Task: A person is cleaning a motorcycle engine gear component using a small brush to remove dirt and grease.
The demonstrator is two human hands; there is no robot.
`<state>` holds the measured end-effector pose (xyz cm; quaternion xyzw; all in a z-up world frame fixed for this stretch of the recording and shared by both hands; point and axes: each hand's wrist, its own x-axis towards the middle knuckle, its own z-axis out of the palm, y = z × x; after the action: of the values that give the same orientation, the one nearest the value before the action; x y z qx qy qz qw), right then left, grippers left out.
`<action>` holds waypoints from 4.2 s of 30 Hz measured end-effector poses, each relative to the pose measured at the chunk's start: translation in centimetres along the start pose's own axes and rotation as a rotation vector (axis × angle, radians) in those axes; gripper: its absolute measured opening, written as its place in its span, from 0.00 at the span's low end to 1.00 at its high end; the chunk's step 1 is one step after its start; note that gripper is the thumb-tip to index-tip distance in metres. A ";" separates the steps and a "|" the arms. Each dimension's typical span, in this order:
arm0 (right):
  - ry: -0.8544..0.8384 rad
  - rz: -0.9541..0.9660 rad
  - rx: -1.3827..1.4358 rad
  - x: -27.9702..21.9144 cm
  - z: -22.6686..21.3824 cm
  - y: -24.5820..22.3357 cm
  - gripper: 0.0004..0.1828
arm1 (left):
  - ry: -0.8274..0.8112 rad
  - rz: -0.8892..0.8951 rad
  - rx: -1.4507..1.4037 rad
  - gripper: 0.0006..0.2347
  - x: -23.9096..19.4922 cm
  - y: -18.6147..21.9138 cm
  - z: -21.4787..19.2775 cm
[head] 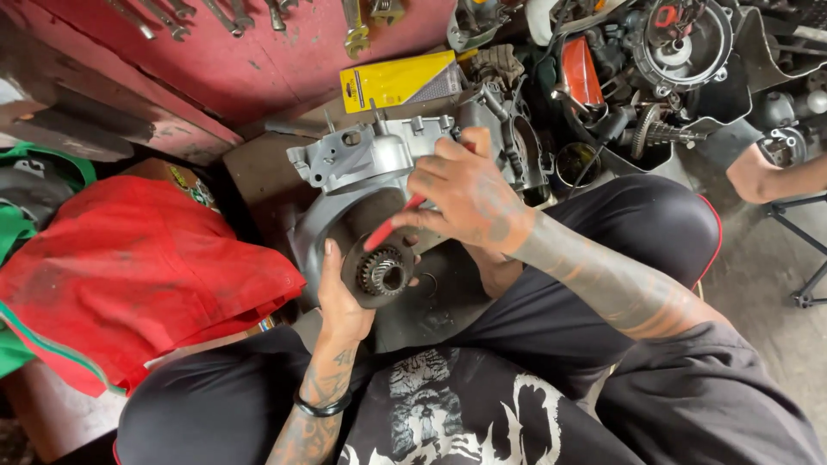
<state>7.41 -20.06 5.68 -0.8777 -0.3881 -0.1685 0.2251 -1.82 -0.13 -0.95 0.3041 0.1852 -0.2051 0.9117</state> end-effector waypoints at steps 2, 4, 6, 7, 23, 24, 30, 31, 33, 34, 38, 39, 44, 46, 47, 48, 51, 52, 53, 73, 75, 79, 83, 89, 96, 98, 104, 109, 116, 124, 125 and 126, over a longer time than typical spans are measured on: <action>0.012 -0.019 -0.021 0.1 -0.1 -0.5 0.30 | 0.068 0.051 0.000 0.31 -0.2 0.2 0.8; -0.017 -0.007 0.166 -0.1 0.2 -1.7 0.26 | 0.053 0.101 0.142 0.32 -0.1 0.3 0.0; -0.007 -0.003 0.097 0.1 0.1 -0.2 0.27 | 0.077 0.065 0.065 0.32 -0.1 0.3 1.1; 0.001 0.002 0.026 0.2 0.1 0.4 0.27 | 0.100 0.028 -0.015 0.32 -0.2 0.3 1.6; -0.049 0.062 0.008 0.0 0.1 -0.3 0.31 | 0.056 0.025 0.010 0.31 -0.2 0.5 1.2; -0.065 0.038 0.048 0.2 -0.2 -0.7 0.30 | 0.099 -0.011 -0.010 0.32 0.1 0.4 1.0; -0.036 0.081 0.003 0.1 -0.1 -0.1 0.27 | 0.080 -0.031 -0.042 0.34 0.4 0.7 0.5; -0.007 0.092 -0.123 0.2 -0.3 0.3 0.28 | 0.064 -0.019 -0.054 0.34 0.5 0.7 0.4; -0.049 0.096 0.002 0.3 0.0 -1.4 0.28 | 0.103 -0.022 -0.075 0.34 0.7 0.8 0.4; -0.097 0.093 0.137 0.4 0.2 -2.3 0.28 | 0.154 -0.021 -0.102 0.36 0.6 0.8 0.3; 0.015 0.082 0.065 0.8 -0.2 -1.0 0.27 | 0.133 0.006 -0.057 0.32 0.4 1.1 0.7; 0.033 0.073 -0.009 0.8 -0.4 -0.8 0.28 | 0.119 -0.026 -0.064 0.33 0.4 1.2 0.4; 0.010 0.007 0.081 0.6 -0.2 -2.0 0.26 | 0.276 -0.106 -0.047 0.37 0.9 1.4 0.6; 0.046 0.100 -0.028 0.5 0.2 -0.7 0.31 | 0.115 -0.014 -0.124 0.35 1.1 0.8 -0.2; 0.045 0.099 -0.021 0.4 0.0 -0.6 0.31 | 0.122 -0.012 -0.124 0.35 1.0 1.1 0.2; 0.041 0.091 -0.060 0.5 -0.4 -0.3 0.30 | 0.164 -0.060 -0.128 0.35 1.1 1.4 0.8; -0.002 0.048 -0.026 0.3 -0.4 -1.8 0.27 | 0.201 -0.111 -0.136 0.35 1.1 1.5 1.2; -0.045 0.019 0.055 0.1 -0.1 -2.7 0.25 | 0.207 -0.118 -0.135 0.33 1.0 1.4 1.0; -0.047 0.006 0.058 0.1 0.1 -1.8 0.25 | 0.210 -0.107 -0.143 0.33 1.1 1.2 1.0; 0.020 0.068 -0.009 0.5 -0.1 -0.8 0.28 | 0.064 -0.036 -0.221 0.33 1.1 1.1 0.1; 0.015 0.088 -0.039 0.0 -0.1 0.2 0.28 | 0.129 -0.079 -0.210 0.34 0.9 1.5 0.8; -0.025 -0.004 0.046 0.2 0.0 -2.9 0.25 | 0.113 -0.061 -0.228 0.37 1.2 1.1 0.1; 0.042 0.062 -0.060 -0.2 0.4 0.0 0.27 | 0.102 -0.012 -0.237 0.37 1.9 0.7 0.1; -0.018 -0.010 0.055 -0.4 0.7 -0.9 0.23 | 0.207 -0.099 -0.277 0.37 2.1 0.7 0.6; 0.010 0.037 -0.029 0.0 0.2 -1.0 0.23 | 0.148 -0.101 -0.232 0.38 1.7 1.1 0.5; -0.025 -0.017 0.053 0.1 0.5 -1.4 0.24 | 0.195 -0.105 -0.210 0.39 1.5 1.4 0.9; 0.042 0.058 -0.035 0.4 -0.1 0.1 0.26 | 0.093 -0.059 -0.186 0.37 1.1 1.6 0.7; 0.010 0.072 -0.065 -0.3 0.8 0.6 0.22 | 0.173 -0.010 -0.201 0.29 -0.4 2.5 3.1; -0.086 0.093 0.083 -0.2 0.3 -0.6 0.20 | 0.093 0.062 -0.081 0.30 2.3 -1.1 -1.9; -0.172 0.102 0.184 -0.4 0.4 -1.4 0.20 | 0.200 0.015 0.480 0.26 -1.5 2.1 4.4; -0.170 0.098 0.187 -0.1 0.2 -0.6 0.20 | 0.203 0.019 0.482 0.26 -1.0 1.7 4.1; -0.138 0.117 0.098 0.0 0.0 0.0 0.21 | 0.212 0.045 0.382 0.26 -0.8 1.2 3.8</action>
<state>7.42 -20.05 5.70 -0.8963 -0.3585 -0.0747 0.2500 -1.06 -1.43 2.81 0.4950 0.2312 -0.1831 0.8173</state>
